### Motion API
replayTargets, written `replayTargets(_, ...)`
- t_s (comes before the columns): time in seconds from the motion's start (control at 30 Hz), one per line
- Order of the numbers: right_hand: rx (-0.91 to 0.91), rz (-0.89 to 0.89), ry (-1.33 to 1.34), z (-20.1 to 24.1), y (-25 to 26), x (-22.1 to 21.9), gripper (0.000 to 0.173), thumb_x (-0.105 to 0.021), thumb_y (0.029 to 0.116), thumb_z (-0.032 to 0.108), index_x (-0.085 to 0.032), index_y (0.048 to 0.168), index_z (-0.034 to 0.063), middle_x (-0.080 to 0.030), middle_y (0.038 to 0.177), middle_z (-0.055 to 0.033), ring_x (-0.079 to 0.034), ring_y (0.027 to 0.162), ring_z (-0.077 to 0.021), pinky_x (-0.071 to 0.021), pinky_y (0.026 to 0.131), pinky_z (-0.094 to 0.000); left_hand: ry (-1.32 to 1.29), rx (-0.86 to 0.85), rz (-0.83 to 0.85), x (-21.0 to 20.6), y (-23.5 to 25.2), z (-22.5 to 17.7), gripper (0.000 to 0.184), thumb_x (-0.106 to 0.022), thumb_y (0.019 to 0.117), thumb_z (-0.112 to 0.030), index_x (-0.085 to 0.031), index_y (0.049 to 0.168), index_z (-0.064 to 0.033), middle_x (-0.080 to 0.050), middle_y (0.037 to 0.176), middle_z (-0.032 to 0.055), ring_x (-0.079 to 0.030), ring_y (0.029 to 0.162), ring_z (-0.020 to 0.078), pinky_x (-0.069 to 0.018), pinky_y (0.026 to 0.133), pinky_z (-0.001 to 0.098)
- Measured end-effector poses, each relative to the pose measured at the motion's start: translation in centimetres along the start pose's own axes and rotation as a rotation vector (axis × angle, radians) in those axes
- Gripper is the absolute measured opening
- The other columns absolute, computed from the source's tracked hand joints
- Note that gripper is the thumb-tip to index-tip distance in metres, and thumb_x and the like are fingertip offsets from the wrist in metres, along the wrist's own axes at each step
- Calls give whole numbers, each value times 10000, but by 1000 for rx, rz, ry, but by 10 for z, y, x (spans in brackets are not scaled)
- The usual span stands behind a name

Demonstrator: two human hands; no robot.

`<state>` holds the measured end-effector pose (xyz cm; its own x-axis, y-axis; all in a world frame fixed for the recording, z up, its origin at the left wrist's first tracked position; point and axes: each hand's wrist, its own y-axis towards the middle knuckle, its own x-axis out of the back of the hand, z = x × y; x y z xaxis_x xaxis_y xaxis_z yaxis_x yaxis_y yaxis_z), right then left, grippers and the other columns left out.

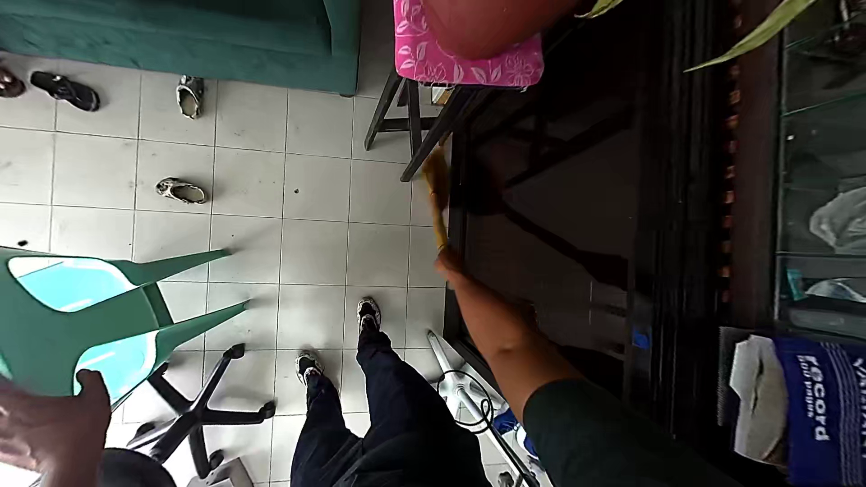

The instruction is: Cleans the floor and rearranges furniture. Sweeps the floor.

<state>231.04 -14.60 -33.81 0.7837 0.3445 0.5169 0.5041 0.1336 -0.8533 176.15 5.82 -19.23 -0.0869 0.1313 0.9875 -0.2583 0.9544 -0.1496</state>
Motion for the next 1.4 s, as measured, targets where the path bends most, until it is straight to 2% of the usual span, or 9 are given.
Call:
replayTargets(0.13, 138, 204, -57, 54, -46, -64, 485, -605, 952, 98, -508, 1394, -76, -582, 1375, -265, -605, 1256, -368, -506, 1022, -533, 3, 24, -34, 0, 1, -2, 857, -681, 913, -304, -248, 1618, -79, -388, 1560, 306, -414, 1423, 494, -363, 1115, 662)
replayTargets(0.33, 383, 241, 13, 95, -66, -93, 664, -634, 964, 141, -368, 1568, 71, -622, 1317, -246, -665, 1140, -375, -549, 945, -541, -8, -15, -50, -6, 5, 8, 850, -673, 915, -309, -250, 1618, -89, -448, 1503, 316, -439, 1392, 509, -383, 1073, 679)
replayTargets(0.53, 405, -85, 45, -31, -106, -79, 686, -634, 1006, 182, -332, 1618, 115, -607, 1387, -258, -618, 1249, -415, -476, 1075, -590, -70, -73, -4, 1, 6, 12, 830, -672, 937, -272, -250, 1616, -48, -462, 1467, 360, -456, 1357, 549, -379, 1065, 687)
replayTargets(0.73, -108, -144, -26, -119, -200, -95, 686, -659, 986, 156, -327, 1566, 4, -617, 1313, -317, -638, 1193, -458, -508, 1010, -599, -162, -135, 51, 4, 11, 17, 806, -686, 936, -241, -285, 1603, -32, -505, 1407, 363, -494, 1306, 549, -392, 1053, 674)
replayTargets(0.87, -205, 24, 243, -52, -159, -113, 601, -713, 973, 149, -440, 1454, -86, -598, 1290, -307, -649, 1088, -371, -528, 957, -498, -229, -221, -10, 6, 17, 29, 556, -522, 1043, -61, -372, 1578, -49, -578, 1324, 338, -553, 1237, 539, -435, 1003, 659)
replayTargets(1.0, -15, 138, 315, 88, -135, -137, 471, -626, 1030, 196, -492, 1404, -56, -637, 1127, -231, -659, 875, -262, -568, 810, -415, -273, -267, -161, 3, 24, 54, 565, -450, 993, 93, -514, 1515, -111, -663, 1229, 288, -646, 1107, 512, -510, 867, 633)
replayTargets(1.2, 292, 392, 116, 287, -171, -153, 391, -631, 1010, 179, -520, 1335, -8, -601, 873, -92, -587, 632, -135, -542, 631, -299, -229, -247, -119, 4, 23, 136, 506, -467, 976, 73, -556, 1456, -60, -646, 1231, 316, -617, 1155, 530, -477, 930, 680)
replayTargets(1.3, 396, 425, 63, 316, -185, -149, 421, -650, 1014, 185, -510, 1382, 35, -594, 846, -83, -570, 583, -135, -532, 576, -291, -230, -172, -42, 17, 22, 179, 457, -436, 1002, 60, -555, 1434, -30, -609, 1271, 342, -574, 1208, 551, -434, 997, 695)
replayTargets(1.4, 498, 289, -65, 298, -196, -117, 581, -681, 990, 182, -455, 1521, 114, -663, 1102, -177, -645, 713, -226, -569, 664, -394, -265, -124, 19, 26, 25, 212, 390, -520, 990, 32, -614, 1365, -17, -612, 1265, 338, -572, 1205, 552, -432, 993, 704)
